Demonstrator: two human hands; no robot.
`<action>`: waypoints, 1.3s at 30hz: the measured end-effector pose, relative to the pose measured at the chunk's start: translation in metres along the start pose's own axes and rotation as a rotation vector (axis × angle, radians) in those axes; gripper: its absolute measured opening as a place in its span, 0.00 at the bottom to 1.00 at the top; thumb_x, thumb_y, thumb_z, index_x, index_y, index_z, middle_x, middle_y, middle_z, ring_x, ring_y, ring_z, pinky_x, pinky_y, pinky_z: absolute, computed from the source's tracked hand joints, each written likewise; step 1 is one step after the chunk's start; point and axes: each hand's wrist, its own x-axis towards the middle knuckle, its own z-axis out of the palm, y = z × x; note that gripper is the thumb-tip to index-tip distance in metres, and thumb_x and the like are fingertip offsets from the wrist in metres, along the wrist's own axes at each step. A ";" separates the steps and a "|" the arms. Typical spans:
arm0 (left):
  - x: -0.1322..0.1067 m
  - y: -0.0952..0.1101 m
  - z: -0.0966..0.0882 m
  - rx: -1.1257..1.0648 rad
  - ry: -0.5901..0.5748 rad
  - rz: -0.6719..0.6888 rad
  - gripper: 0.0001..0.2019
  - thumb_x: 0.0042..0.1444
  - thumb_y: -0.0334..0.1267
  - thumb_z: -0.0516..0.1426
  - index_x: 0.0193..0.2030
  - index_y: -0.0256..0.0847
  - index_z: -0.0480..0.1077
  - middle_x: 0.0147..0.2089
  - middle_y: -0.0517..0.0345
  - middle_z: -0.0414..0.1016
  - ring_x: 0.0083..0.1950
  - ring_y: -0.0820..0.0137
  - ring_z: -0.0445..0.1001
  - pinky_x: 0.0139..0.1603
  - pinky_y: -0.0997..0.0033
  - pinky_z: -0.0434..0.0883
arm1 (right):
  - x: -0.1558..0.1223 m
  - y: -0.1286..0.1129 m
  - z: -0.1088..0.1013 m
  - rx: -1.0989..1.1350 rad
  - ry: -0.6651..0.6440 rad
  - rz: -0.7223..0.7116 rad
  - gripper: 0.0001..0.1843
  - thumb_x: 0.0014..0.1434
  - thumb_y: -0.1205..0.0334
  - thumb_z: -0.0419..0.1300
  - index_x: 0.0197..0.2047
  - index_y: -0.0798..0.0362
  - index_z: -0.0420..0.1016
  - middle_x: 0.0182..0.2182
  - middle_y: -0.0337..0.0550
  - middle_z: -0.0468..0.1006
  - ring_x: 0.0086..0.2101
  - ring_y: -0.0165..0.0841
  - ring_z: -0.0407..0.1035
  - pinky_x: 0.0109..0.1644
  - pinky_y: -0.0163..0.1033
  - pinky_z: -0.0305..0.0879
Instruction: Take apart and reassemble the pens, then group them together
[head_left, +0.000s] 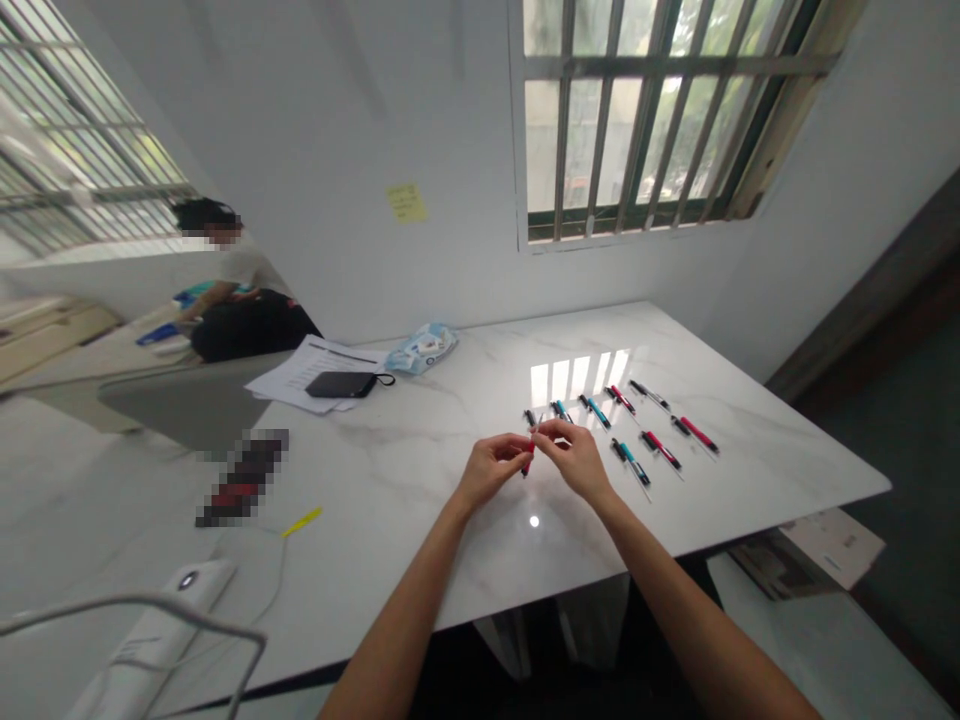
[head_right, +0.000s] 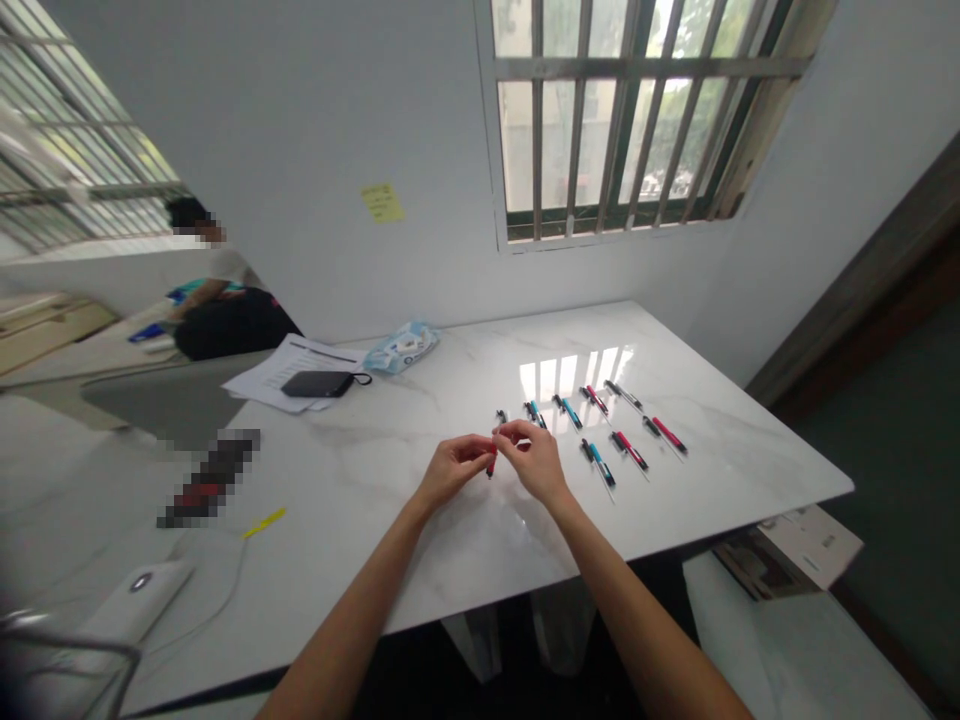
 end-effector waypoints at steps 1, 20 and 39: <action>0.000 0.000 0.001 0.026 -0.002 0.000 0.15 0.57 0.46 0.66 0.43 0.35 0.79 0.33 0.53 0.81 0.34 0.67 0.78 0.41 0.67 0.76 | 0.000 0.000 0.000 0.044 0.043 -0.001 0.15 0.60 0.48 0.65 0.38 0.52 0.82 0.36 0.45 0.84 0.38 0.36 0.77 0.41 0.38 0.74; 0.003 0.004 0.001 -0.071 0.125 -0.115 0.19 0.52 0.52 0.68 0.36 0.35 0.77 0.26 0.61 0.71 0.23 0.79 0.58 0.24 0.76 0.56 | -0.054 0.014 -0.006 -0.405 -0.115 -0.083 0.12 0.64 0.63 0.60 0.45 0.49 0.84 0.37 0.44 0.83 0.36 0.37 0.77 0.46 0.43 0.73; 0.015 0.002 0.081 0.706 0.100 -0.031 0.05 0.61 0.42 0.62 0.39 0.45 0.78 0.37 0.54 0.83 0.38 0.63 0.80 0.40 0.68 0.68 | -0.065 0.049 -0.075 -0.703 0.111 0.025 0.15 0.63 0.60 0.58 0.51 0.50 0.78 0.35 0.44 0.81 0.31 0.38 0.76 0.39 0.43 0.71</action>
